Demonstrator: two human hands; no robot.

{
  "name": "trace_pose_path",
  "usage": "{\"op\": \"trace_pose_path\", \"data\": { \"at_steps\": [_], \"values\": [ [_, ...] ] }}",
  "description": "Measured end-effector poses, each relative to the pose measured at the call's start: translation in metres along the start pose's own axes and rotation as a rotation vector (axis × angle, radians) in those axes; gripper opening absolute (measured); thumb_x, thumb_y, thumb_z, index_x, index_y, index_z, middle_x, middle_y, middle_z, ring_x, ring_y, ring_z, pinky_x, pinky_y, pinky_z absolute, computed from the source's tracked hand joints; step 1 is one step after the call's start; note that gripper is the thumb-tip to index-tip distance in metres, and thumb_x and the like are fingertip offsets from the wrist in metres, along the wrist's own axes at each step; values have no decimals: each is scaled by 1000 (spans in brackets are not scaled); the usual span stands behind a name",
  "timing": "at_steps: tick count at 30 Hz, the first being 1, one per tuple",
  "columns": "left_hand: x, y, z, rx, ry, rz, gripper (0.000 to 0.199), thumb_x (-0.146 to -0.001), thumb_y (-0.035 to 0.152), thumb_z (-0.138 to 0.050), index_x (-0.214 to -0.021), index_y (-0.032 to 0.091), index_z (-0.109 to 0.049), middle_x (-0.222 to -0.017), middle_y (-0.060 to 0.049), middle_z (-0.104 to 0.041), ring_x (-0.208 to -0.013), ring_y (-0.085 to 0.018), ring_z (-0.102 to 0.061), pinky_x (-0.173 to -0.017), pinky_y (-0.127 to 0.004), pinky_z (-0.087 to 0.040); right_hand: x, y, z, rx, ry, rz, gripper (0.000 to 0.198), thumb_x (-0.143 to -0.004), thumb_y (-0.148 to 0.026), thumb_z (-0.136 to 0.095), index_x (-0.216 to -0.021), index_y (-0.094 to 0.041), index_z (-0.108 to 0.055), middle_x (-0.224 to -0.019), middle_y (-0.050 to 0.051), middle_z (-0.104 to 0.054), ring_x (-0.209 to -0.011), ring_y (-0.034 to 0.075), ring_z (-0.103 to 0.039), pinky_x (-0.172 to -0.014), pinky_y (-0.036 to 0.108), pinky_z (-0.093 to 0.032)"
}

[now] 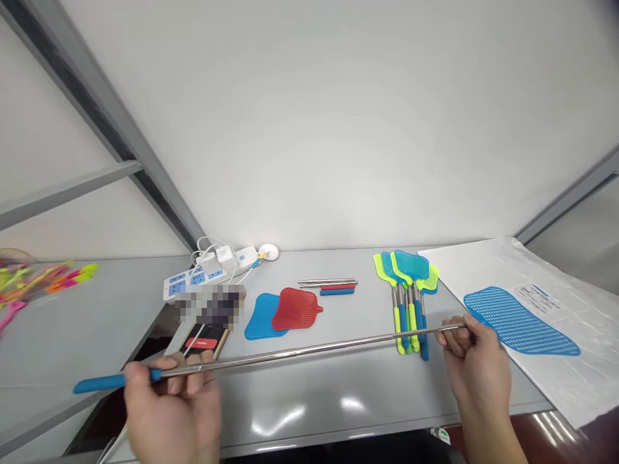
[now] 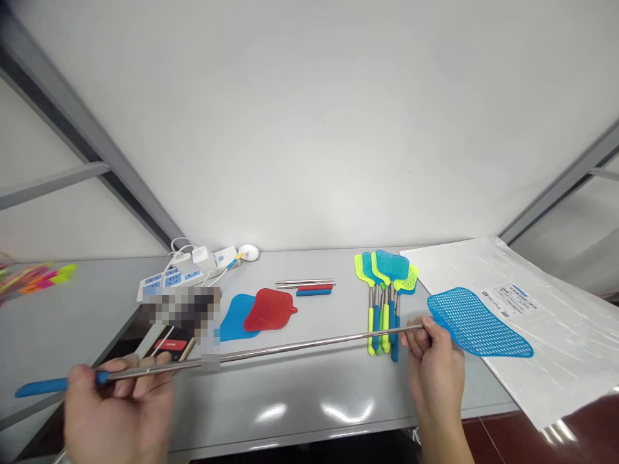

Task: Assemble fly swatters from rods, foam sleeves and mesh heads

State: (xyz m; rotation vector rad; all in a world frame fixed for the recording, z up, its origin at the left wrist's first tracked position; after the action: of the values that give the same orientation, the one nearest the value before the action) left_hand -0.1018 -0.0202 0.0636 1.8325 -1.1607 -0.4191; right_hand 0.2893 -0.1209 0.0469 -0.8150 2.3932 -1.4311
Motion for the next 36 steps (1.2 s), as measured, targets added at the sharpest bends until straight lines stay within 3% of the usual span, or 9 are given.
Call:
{"op": "trace_pose_path", "data": {
  "at_steps": [3, 5, 11, 15, 21, 26, 30, 33, 36],
  "values": [
    [8, -19, -2, 156, 96, 74, 35, -96, 41, -49, -68, 20, -45, -56, 8, -31, -44, -9, -22, -69, -23, -52, 12, 14, -5, 89, -4, 61, 37, -89, -35, -61, -60, -22, -44, -53, -7, -32, -53, 12, -34, -56, 29, -35],
    [21, -34, -8, 176, 63, 126, 35, -96, 44, -50, -70, 20, -49, -56, 8, -33, -44, -9, -26, -74, -25, -52, 28, 33, -13, 210, -64, 22, 33, -86, -42, -65, -64, -22, -50, -55, -5, -40, -55, 13, -39, -57, 30, -35],
    [65, -66, -20, 163, -141, 210, 38, -93, 51, -54, -73, 19, -56, -60, 7, -38, -47, -7, -33, -77, -28, -50, 79, 82, -49, 264, -476, -205, 49, -94, -51, -50, -55, -23, -39, -56, -3, -35, -58, 15, -37, -58, 31, -31],
    [61, -58, -13, 94, -142, 119, 37, -94, 50, -54, -76, 18, -60, -60, 6, -39, -49, -7, -37, -75, -28, -48, 80, 80, -49, 406, -521, -155, 50, -94, -51, -48, -54, -23, -38, -58, -2, -34, -61, 16, -36, -59, 31, -28],
    [39, -28, -12, 112, -86, -31, 42, -95, 48, -52, -67, 17, -55, -58, 6, -36, -48, -7, -33, -66, -26, -46, 63, 60, -36, 356, -414, -134, 52, -91, -51, -54, -52, -23, -33, -59, -2, -32, -61, 16, -35, -61, 33, -30],
    [55, -44, -23, 143, -132, 67, 39, -93, 52, -55, -74, 18, -58, -61, 6, -37, -50, -7, -35, -58, -23, -42, 42, 49, -25, 294, -357, -153, 51, -89, -50, -60, -52, -22, -38, -60, -2, -35, -62, 16, -39, -63, 32, -34],
    [84, -75, -36, 78, -248, 207, 36, -89, 54, -60, -89, 19, -64, -63, 5, -41, -53, -8, -40, -58, -22, -40, 41, 48, -30, 323, -489, -106, 50, -90, -54, -56, -54, -21, -45, -60, -1, -39, -61, 16, -41, -60, 31, -34],
    [104, -95, -47, -30, -399, 357, 38, -90, 54, -59, -85, 17, -64, -61, 4, -44, -51, -8, -42, -55, -22, -37, 57, 59, -40, 396, -663, -121, 47, -93, -54, -51, -60, -21, -50, -60, -1, -41, -60, 15, -41, -58, 30, -31],
    [104, -97, -50, -93, -435, 371, 43, -89, 57, -58, -81, 15, -65, -58, 3, -46, -49, -9, -45, -53, -23, -35, 62, 66, -39, 378, -652, -128, 45, -93, -50, -53, -60, -20, -50, -60, -2, -39, -59, 14, -37, -59, 30, -31]
  ]
}}
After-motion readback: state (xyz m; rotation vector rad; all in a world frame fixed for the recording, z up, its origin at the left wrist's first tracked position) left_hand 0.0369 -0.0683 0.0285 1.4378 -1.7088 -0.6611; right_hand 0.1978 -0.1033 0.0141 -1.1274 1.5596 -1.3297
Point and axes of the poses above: each hand's wrist, its own x-axis away from the middle knuckle, its own z-axis out of the back of the hand, y = z × x, the point moved 4 cm from there along -x, towards the middle knuckle
